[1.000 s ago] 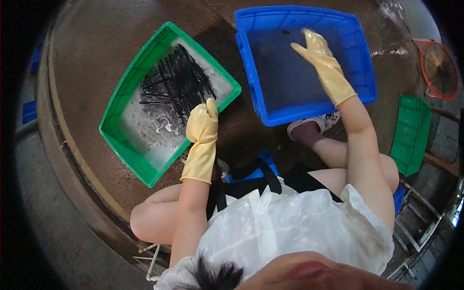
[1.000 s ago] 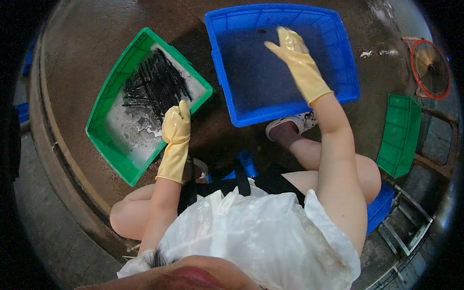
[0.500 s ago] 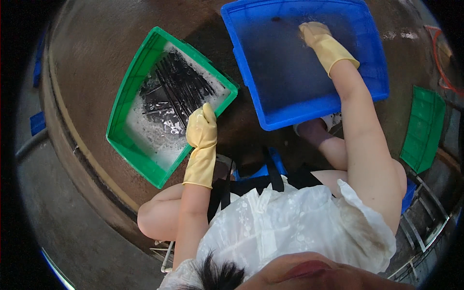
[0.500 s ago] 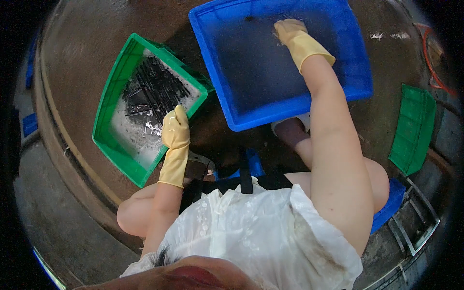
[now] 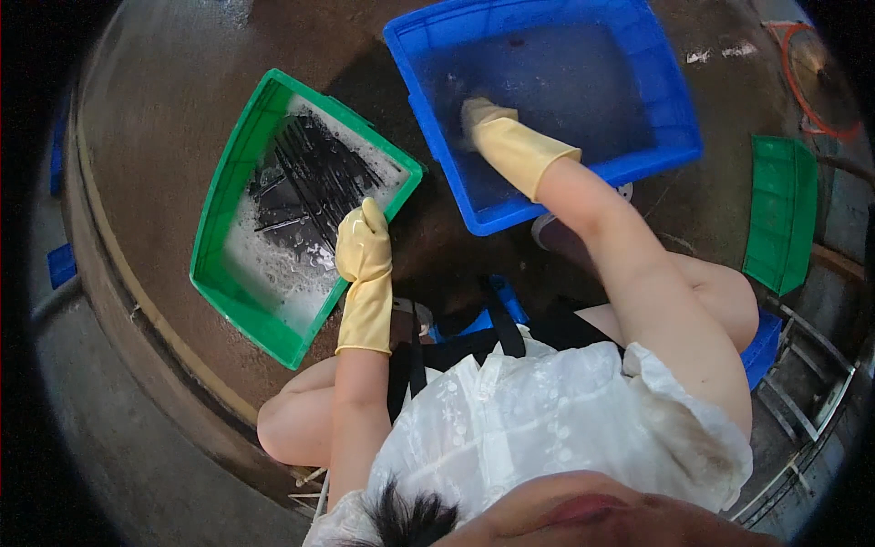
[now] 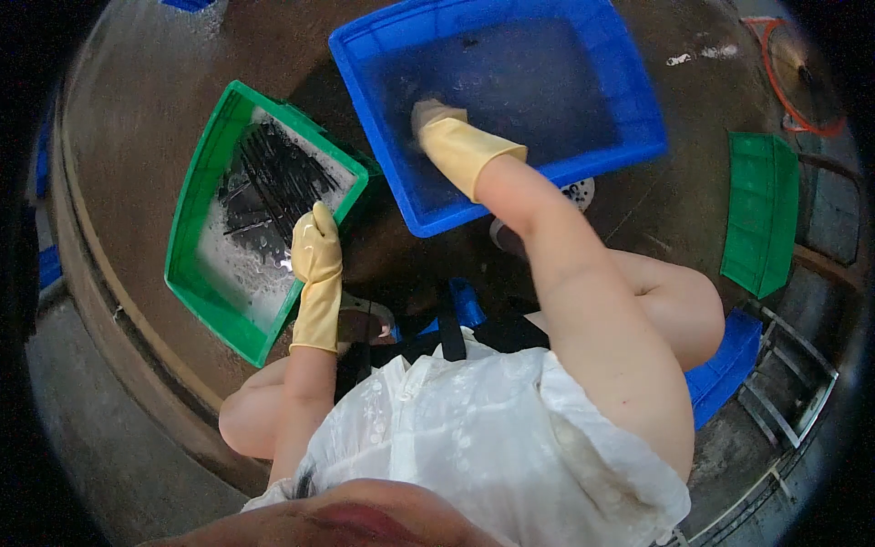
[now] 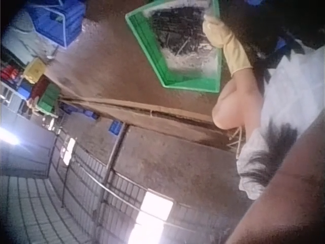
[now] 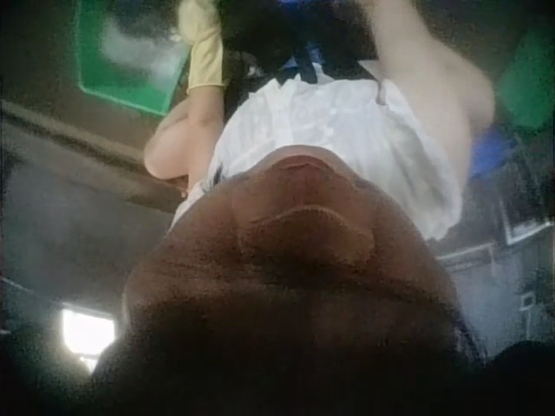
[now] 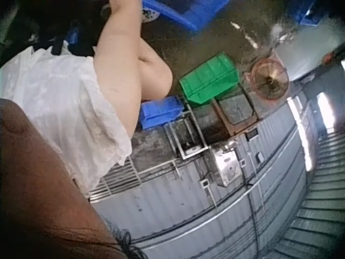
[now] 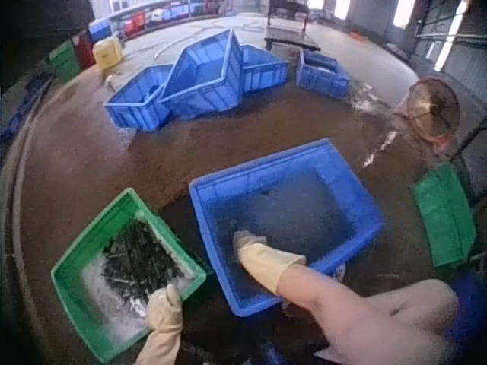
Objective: The recorder is washing long black rod-like tools in a bin of soapy water and rinsing them in a separate bin.
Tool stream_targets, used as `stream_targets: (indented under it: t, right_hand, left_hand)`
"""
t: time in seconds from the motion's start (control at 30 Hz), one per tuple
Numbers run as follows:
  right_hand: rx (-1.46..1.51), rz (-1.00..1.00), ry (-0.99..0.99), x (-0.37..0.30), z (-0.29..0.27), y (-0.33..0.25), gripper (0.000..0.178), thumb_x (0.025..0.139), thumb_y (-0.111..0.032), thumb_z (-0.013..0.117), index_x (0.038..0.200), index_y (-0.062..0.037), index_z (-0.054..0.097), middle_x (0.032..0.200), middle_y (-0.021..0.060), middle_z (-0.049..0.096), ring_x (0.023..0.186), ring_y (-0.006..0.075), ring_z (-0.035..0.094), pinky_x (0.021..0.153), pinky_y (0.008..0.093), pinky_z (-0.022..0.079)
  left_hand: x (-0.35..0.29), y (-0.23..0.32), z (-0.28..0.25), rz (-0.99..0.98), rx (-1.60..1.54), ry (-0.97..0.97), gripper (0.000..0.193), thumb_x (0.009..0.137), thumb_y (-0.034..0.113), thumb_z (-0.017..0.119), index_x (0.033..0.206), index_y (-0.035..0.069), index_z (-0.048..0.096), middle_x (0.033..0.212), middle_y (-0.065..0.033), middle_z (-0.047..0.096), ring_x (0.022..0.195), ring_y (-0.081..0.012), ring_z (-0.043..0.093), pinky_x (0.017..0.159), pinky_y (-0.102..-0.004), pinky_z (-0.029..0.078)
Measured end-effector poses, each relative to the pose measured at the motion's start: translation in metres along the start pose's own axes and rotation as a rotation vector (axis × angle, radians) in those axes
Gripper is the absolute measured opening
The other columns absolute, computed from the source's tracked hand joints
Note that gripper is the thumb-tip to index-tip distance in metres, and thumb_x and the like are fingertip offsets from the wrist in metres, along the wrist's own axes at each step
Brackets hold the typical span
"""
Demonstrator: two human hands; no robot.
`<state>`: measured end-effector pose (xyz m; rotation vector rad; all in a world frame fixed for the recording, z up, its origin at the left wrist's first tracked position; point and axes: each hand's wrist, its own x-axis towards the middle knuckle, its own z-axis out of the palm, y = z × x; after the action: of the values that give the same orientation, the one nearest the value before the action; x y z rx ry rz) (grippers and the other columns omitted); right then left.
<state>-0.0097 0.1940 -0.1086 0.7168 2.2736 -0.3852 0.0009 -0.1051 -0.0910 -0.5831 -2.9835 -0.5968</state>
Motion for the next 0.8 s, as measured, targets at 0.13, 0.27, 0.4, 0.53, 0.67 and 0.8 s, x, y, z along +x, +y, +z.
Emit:
stream_targets:
  t: [0.13, 0.27, 0.4, 0.53, 0.67, 0.8]
  right_hand:
    - [0.146, 0.061, 0.068, 0.04, 0.025, -0.012, 0.039, 0.09, -0.027, 0.072, 0.128, -0.0159, 0.07, 0.133, 0.011, 0.068, 0.123, 0.0328, 0.065, 0.095, 0.0505, 0.056]
    - [0.132, 0.054, 0.222, 0.058, 0.033, -0.002, 0.035, 0.094, -0.02, 0.067, 0.128, -0.0164, 0.07, 0.136, 0.0105, 0.067, 0.122, 0.0327, 0.066, 0.096, 0.0516, 0.056]
    - [0.15, 0.383, 0.304, 0.077, 0.019, 0.064, 0.036, 0.097, -0.014, 0.057, 0.131, -0.0146, 0.068, 0.137, 0.0163, 0.065, 0.124, 0.0325, 0.064, 0.097, 0.0565, 0.053]
    - [0.003, 0.233, 0.285, 0.035, 0.009, 0.082, 0.047, 0.095, -0.019, 0.062, 0.14, -0.0096, 0.059, 0.143, 0.0186, 0.059, 0.128, 0.0355, 0.061, 0.105, 0.0565, 0.049]
    - [0.067, 0.403, 0.103, 0.05, 0.0, 0.13, 0.057, 0.093, -0.015, 0.066, 0.146, -0.0077, 0.049, 0.145, 0.0183, 0.058, 0.129, 0.0371, 0.061, 0.103, 0.055, 0.051]
    - [0.089, 0.428, 0.183, 0.025, -0.027, 0.142, 0.044, 0.098, -0.015, 0.062, 0.141, -0.0156, 0.056, 0.142, 0.0138, 0.06, 0.132, 0.0363, 0.058, 0.106, 0.0513, 0.05]
  left_hand:
    - [0.004, 0.007, -0.021, -0.028, 0.003, -0.013, 0.043, 0.104, 0.036, 0.052, 0.077, 0.006, 0.067, 0.08, -0.0171, 0.068, 0.077, -0.0399, 0.064, 0.067, -0.0513, 0.05]
    - [0.007, 0.006, -0.018, -0.115, 0.003, -0.132, 0.053, 0.106, 0.042, 0.042, 0.079, 0.003, 0.067, 0.084, -0.0228, 0.069, 0.081, -0.0457, 0.064, 0.072, -0.0542, 0.049]
    - [0.011, 0.019, -0.015, -0.101, -0.042, -0.178, 0.053, 0.106, 0.042, 0.042, 0.08, 0.004, 0.068, 0.085, -0.0219, 0.069, 0.083, -0.0444, 0.064, 0.073, -0.0543, 0.049]
    - [-0.001, 0.003, -0.019, -0.092, -0.004, -0.03, 0.051, 0.106, 0.042, 0.044, 0.079, 0.005, 0.068, 0.085, -0.0197, 0.07, 0.084, -0.0419, 0.065, 0.073, -0.0533, 0.05]
    - [0.007, 0.011, -0.013, -0.051, -0.033, -0.096, 0.049, 0.105, 0.04, 0.046, 0.078, 0.007, 0.068, 0.084, -0.0175, 0.07, 0.082, -0.0404, 0.066, 0.072, -0.0517, 0.051]
    - [0.003, 0.004, -0.012, -0.032, -0.003, -0.033, 0.048, 0.106, 0.038, 0.046, 0.077, 0.006, 0.067, 0.081, -0.0187, 0.069, 0.081, -0.0403, 0.065, 0.072, -0.0513, 0.051]
